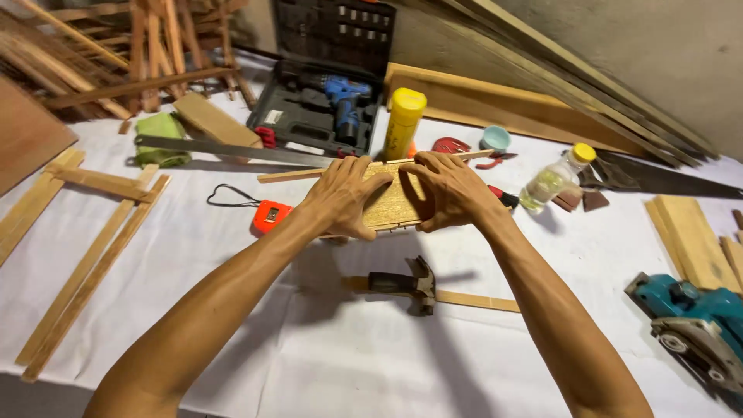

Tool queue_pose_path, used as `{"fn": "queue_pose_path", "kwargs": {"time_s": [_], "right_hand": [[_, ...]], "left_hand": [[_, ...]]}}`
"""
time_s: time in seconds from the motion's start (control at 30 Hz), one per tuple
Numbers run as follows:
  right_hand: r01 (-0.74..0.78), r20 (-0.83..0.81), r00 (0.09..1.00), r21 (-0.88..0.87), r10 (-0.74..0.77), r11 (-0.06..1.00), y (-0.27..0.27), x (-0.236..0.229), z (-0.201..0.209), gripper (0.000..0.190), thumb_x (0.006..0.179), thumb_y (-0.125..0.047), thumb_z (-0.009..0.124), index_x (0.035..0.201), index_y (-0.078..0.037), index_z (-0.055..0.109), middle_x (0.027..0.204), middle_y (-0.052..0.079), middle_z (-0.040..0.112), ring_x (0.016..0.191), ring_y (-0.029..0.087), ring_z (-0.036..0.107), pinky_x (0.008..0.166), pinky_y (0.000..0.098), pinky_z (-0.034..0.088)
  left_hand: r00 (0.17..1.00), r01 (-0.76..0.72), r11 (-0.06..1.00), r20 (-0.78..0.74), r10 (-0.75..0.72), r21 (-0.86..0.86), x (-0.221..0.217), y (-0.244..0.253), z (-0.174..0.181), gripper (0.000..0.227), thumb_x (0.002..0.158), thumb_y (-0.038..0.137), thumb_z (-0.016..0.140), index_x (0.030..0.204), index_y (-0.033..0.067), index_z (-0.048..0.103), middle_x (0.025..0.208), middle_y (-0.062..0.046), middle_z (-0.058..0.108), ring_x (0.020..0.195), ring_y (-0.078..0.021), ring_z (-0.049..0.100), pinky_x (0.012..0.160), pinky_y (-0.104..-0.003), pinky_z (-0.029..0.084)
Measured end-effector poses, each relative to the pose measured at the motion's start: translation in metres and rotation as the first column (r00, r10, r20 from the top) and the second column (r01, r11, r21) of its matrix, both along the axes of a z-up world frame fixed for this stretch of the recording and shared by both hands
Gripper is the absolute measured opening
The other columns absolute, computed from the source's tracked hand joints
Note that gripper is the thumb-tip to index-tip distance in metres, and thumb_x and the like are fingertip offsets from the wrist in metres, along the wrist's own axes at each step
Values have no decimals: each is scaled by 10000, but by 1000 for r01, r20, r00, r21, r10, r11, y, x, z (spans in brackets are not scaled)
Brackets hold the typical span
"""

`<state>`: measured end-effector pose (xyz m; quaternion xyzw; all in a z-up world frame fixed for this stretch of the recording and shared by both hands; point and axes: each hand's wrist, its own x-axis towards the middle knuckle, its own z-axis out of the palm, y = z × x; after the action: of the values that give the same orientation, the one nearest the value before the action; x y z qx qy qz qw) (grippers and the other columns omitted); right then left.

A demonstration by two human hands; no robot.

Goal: Apply varnish or stain to small wooden slats using a brush and liquid from a bottle.

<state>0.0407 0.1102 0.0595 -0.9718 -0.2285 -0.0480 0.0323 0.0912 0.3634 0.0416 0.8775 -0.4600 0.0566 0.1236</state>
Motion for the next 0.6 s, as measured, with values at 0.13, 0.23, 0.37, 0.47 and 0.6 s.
{"fn": "queue_pose_path", "kwargs": {"time_s": [0.13, 0.23, 0.37, 0.47, 0.6], "right_hand": [[-167, -15, 986, 1, 167, 986, 72, 44, 2, 1220, 422, -501, 979, 1473, -194, 440, 1481, 166, 456, 1378, 380, 429, 1160, 501, 335], [-324, 13, 946, 11, 324, 946, 141, 73, 0, 1208, 432, -476, 960, 1488, -179, 454, 1487, 149, 470, 1389, 359, 443, 1163, 490, 344], [-420, -17, 907, -22, 420, 907, 235, 93, 6, 1123, 472, -475, 906, 1463, -165, 480, 1455, 121, 492, 1382, 334, 453, 1166, 446, 364], [-487, -49, 872, -1, 487, 873, 299, 108, -5, 1117, 480, -475, 886, 1471, -160, 479, 1455, 114, 493, 1390, 315, 455, 1168, 437, 366], [-601, -11, 799, 36, 602, 798, 376, 139, -22, 1156, 454, -481, 925, 1454, -123, 467, 1503, 149, 440, 1397, 351, 404, 1157, 457, 327]], "left_hand": [[983, -179, 984, 42, 179, 1, -8, 77, 8, 1109, 448, 505, 909, 1432, 203, 496, 1378, -278, 425, 1233, -444, 436, 1052, -554, 385], [933, -346, 932, -66, 354, 108, -16, 142, 15, 1091, 494, 501, 874, 1472, 237, 471, 1357, -223, 462, 1279, -398, 457, 1064, -562, 403], [889, -457, 889, 54, 455, 25, -17, 225, 0, 1127, 418, 521, 923, 1416, 212, 499, 1367, -237, 443, 1265, -460, 425, 1038, -591, 374], [858, -479, 876, 181, 481, -58, -22, 287, -11, 1131, 362, 527, 940, 1362, 193, 533, 1381, -263, 429, 1274, -489, 388, 997, -593, 359], [753, -650, 758, -84, 653, 60, -33, 346, -2, 1110, 422, 478, 891, 1433, 216, 512, 1304, -164, 466, 1181, -346, 440, 1003, -495, 380]]}}
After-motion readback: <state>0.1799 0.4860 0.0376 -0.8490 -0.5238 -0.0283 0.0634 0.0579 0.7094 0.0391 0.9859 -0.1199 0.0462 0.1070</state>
